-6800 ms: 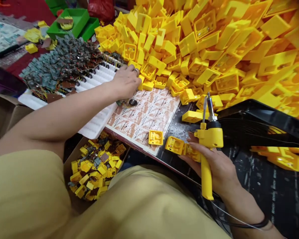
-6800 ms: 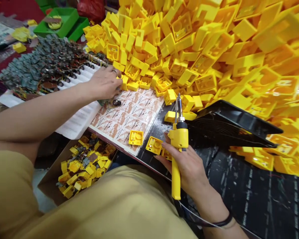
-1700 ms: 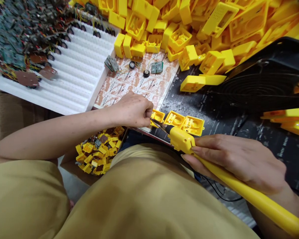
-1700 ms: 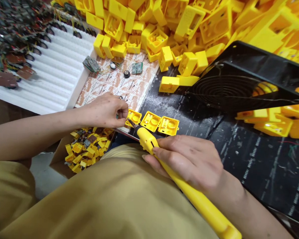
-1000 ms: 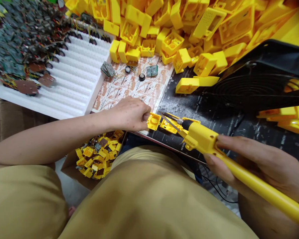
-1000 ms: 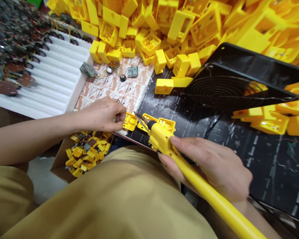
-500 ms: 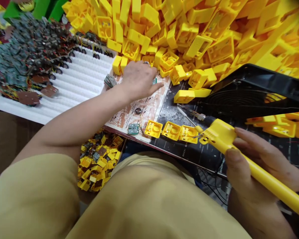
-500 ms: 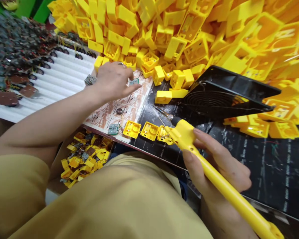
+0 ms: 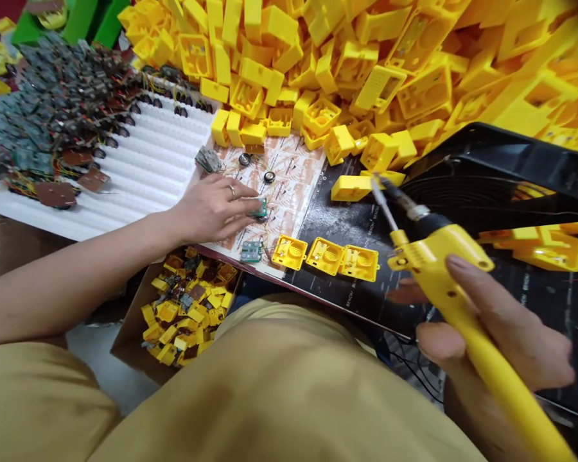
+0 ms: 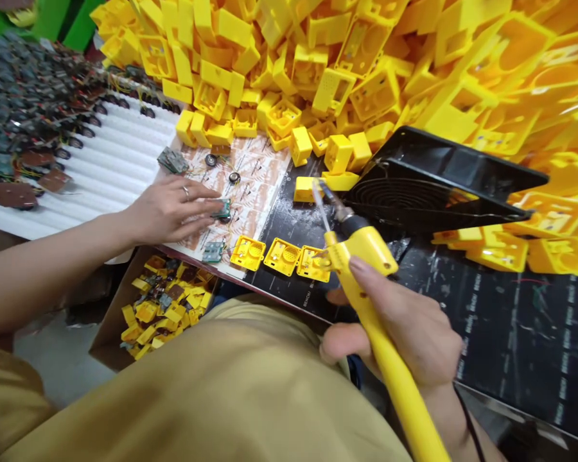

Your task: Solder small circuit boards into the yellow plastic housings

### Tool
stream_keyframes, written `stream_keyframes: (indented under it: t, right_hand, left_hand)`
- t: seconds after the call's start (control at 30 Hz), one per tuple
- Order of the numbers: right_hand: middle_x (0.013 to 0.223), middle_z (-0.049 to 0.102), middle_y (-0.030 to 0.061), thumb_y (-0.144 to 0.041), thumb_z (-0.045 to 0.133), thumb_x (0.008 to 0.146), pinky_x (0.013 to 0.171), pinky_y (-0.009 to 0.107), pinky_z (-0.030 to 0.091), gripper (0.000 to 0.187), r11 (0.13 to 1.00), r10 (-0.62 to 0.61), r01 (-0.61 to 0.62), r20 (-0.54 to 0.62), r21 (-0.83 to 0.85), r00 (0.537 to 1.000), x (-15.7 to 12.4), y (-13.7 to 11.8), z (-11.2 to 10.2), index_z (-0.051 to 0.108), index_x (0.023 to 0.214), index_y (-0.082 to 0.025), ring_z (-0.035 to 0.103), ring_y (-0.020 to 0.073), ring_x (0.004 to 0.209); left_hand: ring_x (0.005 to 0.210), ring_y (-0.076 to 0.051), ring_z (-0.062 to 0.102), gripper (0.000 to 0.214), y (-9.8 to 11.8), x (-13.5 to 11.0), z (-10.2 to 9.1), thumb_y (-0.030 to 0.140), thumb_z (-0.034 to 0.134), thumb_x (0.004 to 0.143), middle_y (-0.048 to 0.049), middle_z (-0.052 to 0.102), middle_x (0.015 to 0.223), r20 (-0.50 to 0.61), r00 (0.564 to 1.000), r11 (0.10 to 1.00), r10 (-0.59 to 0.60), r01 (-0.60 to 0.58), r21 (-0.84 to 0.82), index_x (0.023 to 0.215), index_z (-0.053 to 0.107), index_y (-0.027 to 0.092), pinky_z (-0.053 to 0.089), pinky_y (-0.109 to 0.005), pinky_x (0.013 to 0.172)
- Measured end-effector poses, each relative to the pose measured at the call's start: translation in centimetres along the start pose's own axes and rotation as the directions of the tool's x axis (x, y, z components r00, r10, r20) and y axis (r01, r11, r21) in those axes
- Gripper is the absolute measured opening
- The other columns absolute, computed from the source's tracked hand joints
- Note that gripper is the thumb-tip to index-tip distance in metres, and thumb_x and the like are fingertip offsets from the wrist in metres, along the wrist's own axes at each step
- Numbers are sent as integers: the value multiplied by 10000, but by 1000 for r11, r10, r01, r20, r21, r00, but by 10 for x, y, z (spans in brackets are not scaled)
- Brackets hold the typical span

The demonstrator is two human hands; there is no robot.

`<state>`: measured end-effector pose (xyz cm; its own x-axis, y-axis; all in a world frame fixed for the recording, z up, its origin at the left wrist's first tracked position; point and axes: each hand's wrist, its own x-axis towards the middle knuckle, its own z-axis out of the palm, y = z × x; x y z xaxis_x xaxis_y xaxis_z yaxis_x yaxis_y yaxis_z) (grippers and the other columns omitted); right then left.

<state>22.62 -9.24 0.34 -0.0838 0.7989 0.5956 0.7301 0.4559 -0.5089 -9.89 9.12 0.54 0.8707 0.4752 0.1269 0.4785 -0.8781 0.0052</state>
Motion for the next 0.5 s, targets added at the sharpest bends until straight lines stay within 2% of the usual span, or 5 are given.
stream_keyframes:
  t: [0.1,0.17,0.23,0.37,0.5]
  right_hand:
    - [610,645,-40,-311,600,935,525,215,541,422,994,-106,107,102,-1,989,10,-1,9,550,1350,-255,642,136,511]
    - [645,662,-50,-216,600,932,520,189,510,276,986,-143,153,153,-60,978,15,0,15,622,1203,-258,629,108,502]
    - [760,709,-36,-187,628,910,562,193,520,186,982,-169,181,175,-56,970,17,4,21,631,1083,-255,662,109,582]
    - [1082,709,73,-262,745,825,768,291,571,315,982,-182,188,216,-9,959,19,15,32,567,1082,-219,702,186,896]
    - [1066,688,87,-391,734,828,905,396,544,395,980,-195,198,280,16,940,19,23,43,531,1120,-220,675,227,984]
  left_hand:
    - [962,-241,641,403,11,6,1,514,471,924,-64,720,1053,-101,972,978,-211,210,-21,1057,697,210,475,-404,861]
    - [1045,-293,606,449,20,20,4,575,535,864,-87,694,1088,-106,942,948,-318,318,-17,1049,687,196,443,-457,921]
    - [1161,-343,537,496,28,35,9,601,579,823,-122,659,1172,-62,921,922,-385,387,23,1048,671,169,381,-518,999]
    - [1291,-352,412,480,35,53,20,599,616,791,-137,595,1297,17,887,886,-461,459,68,991,645,164,205,-593,1122]
    - [1301,-301,408,272,34,51,25,453,523,870,-65,599,1299,34,907,906,-420,416,74,950,634,217,172,-566,1151]
